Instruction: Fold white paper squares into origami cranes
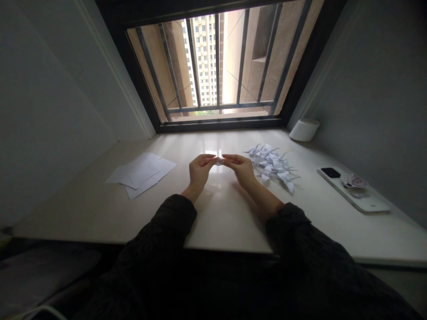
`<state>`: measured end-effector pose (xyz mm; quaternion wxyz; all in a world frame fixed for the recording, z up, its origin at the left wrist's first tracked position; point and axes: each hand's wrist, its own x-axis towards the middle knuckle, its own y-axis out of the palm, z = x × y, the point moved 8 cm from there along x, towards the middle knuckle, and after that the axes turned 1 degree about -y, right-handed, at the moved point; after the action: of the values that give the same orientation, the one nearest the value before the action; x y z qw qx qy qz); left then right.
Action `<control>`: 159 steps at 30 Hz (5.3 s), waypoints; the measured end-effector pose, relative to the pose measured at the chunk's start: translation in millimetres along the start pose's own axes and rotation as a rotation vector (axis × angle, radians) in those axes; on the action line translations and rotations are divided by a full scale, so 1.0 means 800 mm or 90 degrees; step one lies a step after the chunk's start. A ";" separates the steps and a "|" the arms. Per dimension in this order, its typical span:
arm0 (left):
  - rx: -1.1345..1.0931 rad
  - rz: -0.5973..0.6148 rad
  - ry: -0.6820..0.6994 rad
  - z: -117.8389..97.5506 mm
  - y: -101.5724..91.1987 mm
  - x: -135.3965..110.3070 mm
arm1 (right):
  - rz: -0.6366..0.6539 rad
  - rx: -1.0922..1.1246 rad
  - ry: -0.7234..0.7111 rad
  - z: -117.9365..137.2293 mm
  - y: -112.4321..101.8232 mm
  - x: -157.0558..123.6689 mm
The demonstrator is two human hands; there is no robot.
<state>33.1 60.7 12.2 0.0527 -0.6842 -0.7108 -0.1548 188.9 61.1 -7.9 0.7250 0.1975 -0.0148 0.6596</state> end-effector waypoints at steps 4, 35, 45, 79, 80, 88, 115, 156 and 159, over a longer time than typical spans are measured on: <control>-0.006 0.000 -0.093 0.020 -0.004 0.004 | 0.033 -0.066 -0.045 0.009 0.005 0.000; 0.131 0.179 -0.059 0.019 0.020 0.001 | -0.020 -0.233 -0.126 0.036 -0.005 0.002; 0.116 0.136 -0.101 0.025 0.012 0.002 | -0.020 -0.271 -0.161 0.045 -0.003 0.000; 0.062 0.120 -0.169 0.035 0.011 0.001 | -0.013 -0.357 -0.222 0.048 0.000 -0.001; 0.050 0.115 -0.175 0.036 0.010 0.001 | -0.017 -0.353 -0.221 0.048 0.000 -0.001; 0.040 0.112 -0.156 0.034 0.011 0.000 | -0.022 -0.316 -0.171 0.042 -0.004 0.001; 0.014 0.078 -0.189 0.041 0.012 -0.004 | -0.040 -0.278 -0.097 0.014 -0.004 0.004; 0.014 0.023 -0.182 0.040 0.011 -0.006 | -0.085 -0.318 -0.089 0.000 -0.004 -0.003; 0.023 0.012 -0.167 0.037 0.010 -0.006 | -0.089 -0.314 -0.090 0.000 -0.003 -0.004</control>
<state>45.0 65.0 -16.1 -0.0270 -0.7040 -0.7079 -0.0501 191.1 57.8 -9.1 0.7922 0.0610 -0.2125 0.5688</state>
